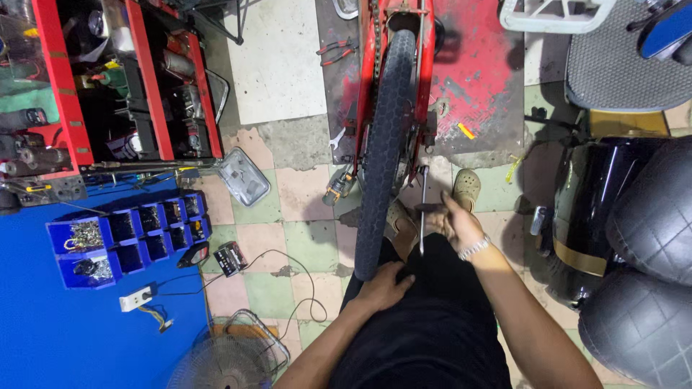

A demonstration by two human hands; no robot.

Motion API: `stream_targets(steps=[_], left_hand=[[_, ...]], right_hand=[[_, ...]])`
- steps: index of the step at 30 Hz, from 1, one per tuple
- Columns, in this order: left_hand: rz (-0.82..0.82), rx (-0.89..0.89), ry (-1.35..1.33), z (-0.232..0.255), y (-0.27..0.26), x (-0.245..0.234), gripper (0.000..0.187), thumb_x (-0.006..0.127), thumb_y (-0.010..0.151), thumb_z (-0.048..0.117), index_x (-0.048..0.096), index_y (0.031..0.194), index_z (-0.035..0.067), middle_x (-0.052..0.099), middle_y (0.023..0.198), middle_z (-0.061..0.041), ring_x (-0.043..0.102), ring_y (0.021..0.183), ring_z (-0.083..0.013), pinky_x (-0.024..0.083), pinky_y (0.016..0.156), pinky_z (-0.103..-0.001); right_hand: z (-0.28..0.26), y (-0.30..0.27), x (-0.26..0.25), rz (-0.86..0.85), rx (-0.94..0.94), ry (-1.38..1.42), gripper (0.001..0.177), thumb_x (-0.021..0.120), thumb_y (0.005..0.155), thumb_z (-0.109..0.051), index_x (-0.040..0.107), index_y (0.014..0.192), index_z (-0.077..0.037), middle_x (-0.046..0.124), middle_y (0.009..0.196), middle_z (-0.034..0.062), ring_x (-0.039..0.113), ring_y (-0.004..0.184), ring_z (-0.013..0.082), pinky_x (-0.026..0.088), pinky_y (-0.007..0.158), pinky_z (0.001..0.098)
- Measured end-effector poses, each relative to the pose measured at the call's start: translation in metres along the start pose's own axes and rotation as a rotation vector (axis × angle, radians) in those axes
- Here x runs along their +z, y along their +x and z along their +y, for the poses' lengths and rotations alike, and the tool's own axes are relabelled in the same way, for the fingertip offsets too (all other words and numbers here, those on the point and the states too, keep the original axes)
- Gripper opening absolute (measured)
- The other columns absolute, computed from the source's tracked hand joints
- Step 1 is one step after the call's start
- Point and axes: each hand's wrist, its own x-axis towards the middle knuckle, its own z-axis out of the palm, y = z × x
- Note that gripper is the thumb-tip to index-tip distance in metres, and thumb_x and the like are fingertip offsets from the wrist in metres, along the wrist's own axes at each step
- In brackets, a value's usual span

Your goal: The person works on the rear wheel of a red motorcycle using a wrench and pliers. They rotate the wheel and use the tools to tighten or loosen components on the axle and hub assembly.

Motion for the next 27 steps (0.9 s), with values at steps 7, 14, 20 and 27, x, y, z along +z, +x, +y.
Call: stream_targets(steps=[7, 14, 20, 27], left_hand=[[0.055, 0.021, -0.039, 0.008, 0.002, 0.001, 0.058, 0.056, 0.097, 0.047, 0.06, 0.137, 0.006, 0.06, 0.14, -0.021, 0.056, 0.133, -0.0376, 0.042, 0.113, -0.043], [0.111, 0.038, -0.042, 0.005, 0.001, 0.004, 0.057, 0.061, 0.097, 0.045, 0.056, 0.139, 0.007, 0.054, 0.143, -0.023, 0.051, 0.134, -0.0392, 0.039, 0.111, -0.045], [0.129, 0.112, -0.129, 0.023, -0.001, 0.004, 0.048, 0.062, 0.096, 0.043, 0.068, 0.126, 0.007, 0.071, 0.121, -0.02, 0.068, 0.116, -0.0365, 0.052, 0.1, -0.043], [0.222, 0.253, -0.995, 0.092, 0.045, -0.016, 0.049, 0.052, 0.103, 0.048, 0.064, 0.118, 0.003, 0.074, 0.096, -0.013, 0.072, 0.08, -0.0215, 0.057, 0.067, -0.034]], right_hand=[[-0.04, 0.102, -0.011, 0.569, -0.016, -0.486, 0.054, 0.062, 0.093, -0.056, 0.075, 0.103, -0.005, 0.069, 0.085, 0.0039, 0.058, 0.074, 0.0163, 0.048, 0.07, 0.033], [-0.092, 0.096, 0.012, 0.497, -0.173, -0.55, 0.028, 0.076, 0.086, -0.028, 0.076, 0.098, -0.002, 0.074, 0.088, 0.0065, 0.065, 0.073, 0.0158, 0.05, 0.064, 0.0318], [-0.081, 0.061, 0.024, 0.208, -0.266, -0.04, 0.019, 0.074, 0.09, -0.003, 0.075, 0.108, -0.005, 0.068, 0.081, 0.0046, 0.058, 0.061, 0.0115, 0.042, 0.051, 0.0254], [-0.058, 0.044, 0.016, 0.115, -0.527, -0.003, 0.017, 0.062, 0.093, 0.004, 0.068, 0.108, 0.002, 0.073, 0.092, 0.0095, 0.066, 0.073, 0.0152, 0.052, 0.065, 0.0269]])
